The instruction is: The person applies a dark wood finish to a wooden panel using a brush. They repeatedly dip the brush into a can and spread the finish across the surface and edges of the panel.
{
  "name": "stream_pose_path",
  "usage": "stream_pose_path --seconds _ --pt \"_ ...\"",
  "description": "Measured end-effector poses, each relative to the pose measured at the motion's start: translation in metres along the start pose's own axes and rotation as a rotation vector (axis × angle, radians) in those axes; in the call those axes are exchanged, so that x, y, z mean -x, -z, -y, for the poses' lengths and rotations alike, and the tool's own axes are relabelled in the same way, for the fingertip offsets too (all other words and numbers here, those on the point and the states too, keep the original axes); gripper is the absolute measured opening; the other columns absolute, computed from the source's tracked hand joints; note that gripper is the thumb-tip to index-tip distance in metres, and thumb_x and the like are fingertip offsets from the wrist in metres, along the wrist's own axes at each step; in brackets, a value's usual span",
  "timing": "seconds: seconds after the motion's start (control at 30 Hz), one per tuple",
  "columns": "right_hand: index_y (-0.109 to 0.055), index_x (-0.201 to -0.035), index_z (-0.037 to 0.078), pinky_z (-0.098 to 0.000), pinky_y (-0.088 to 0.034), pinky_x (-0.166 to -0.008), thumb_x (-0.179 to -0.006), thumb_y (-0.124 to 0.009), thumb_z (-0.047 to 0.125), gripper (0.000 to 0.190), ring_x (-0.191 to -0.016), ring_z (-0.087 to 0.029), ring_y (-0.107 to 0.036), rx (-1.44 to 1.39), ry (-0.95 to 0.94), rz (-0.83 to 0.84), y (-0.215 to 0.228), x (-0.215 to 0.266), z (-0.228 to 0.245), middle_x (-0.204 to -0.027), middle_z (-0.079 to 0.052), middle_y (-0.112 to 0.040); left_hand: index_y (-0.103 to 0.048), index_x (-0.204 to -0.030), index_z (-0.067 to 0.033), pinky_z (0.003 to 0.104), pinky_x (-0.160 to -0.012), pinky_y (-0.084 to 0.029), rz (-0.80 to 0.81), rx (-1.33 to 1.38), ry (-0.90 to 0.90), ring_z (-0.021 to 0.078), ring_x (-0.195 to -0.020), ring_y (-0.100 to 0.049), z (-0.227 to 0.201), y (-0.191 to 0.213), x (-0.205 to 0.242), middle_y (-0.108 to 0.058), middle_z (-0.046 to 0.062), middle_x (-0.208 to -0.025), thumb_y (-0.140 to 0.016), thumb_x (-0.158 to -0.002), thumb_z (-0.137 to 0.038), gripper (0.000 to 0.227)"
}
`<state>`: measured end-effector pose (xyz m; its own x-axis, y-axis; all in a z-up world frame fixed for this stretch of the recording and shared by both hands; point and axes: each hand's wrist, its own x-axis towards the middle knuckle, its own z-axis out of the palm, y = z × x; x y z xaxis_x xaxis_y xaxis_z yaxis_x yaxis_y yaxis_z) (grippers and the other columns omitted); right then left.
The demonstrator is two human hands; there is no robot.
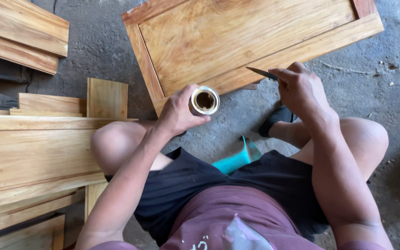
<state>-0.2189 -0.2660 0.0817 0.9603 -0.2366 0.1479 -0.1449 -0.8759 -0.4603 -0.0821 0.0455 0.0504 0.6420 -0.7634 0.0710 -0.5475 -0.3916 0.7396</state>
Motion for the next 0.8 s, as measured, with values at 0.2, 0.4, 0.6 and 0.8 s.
stream_pose_path --seconds 0.2,0.4,0.6,0.8 --pt "-0.078 -0.12 0.012 -0.0419 -0.057 -0.077 -0.096 -0.068 -0.001 0.03 -0.09 -0.032 -0.069 0.076 0.194 -0.104 0.015 -0.027 0.056 -0.103 -0.01 -0.066 -0.051 -0.139 -0.0065 0.047 -0.109 -0.047 -0.281 -0.182 -0.239 0.039 -0.124 -0.057 0.021 0.026 -0.061 -0.059 0.017 -0.131 -0.099 -0.074 -0.019 0.082" --pt "-0.076 -0.115 0.008 -0.0371 -0.051 -0.078 -0.09 -0.072 0.004 0.026 -0.089 -0.022 -0.064 0.33 0.393 -0.149 0.006 -0.086 0.102 -0.096 -0.004 -0.062 -0.049 -0.138 -0.0038 0.046 -0.11 -0.047 -0.425 -0.148 -0.26 0.0385 -0.126 -0.056 0.05 0.027 -0.101 -0.059 0.018 -0.131 -0.096 -0.067 -0.013 0.085" --pt "-0.072 -0.109 0.005 -0.0354 -0.047 -0.077 -0.087 -0.071 0.008 0.023 -0.088 -0.021 -0.062 0.444 0.489 -0.119 -0.053 -0.139 0.123 -0.096 -0.004 -0.059 -0.051 -0.134 -0.0045 0.049 -0.111 -0.044 -0.434 -0.122 -0.189 0.0384 -0.124 -0.055 0.058 0.018 -0.118 -0.058 0.017 -0.128 -0.094 -0.061 -0.013 0.085" --pt "-0.072 -0.089 0.011 -0.0368 -0.043 -0.076 -0.088 -0.075 0.005 0.007 -0.08 -0.02 -0.063 0.219 0.459 -0.121 -0.07 -0.167 0.096 -0.085 -0.002 -0.064 -0.048 -0.133 -0.003 0.049 -0.11 -0.044 -0.424 -0.173 -0.172 0.0392 -0.122 -0.055 0.084 0.016 -0.123 -0.057 0.021 -0.125 -0.092 -0.065 -0.012 0.081"
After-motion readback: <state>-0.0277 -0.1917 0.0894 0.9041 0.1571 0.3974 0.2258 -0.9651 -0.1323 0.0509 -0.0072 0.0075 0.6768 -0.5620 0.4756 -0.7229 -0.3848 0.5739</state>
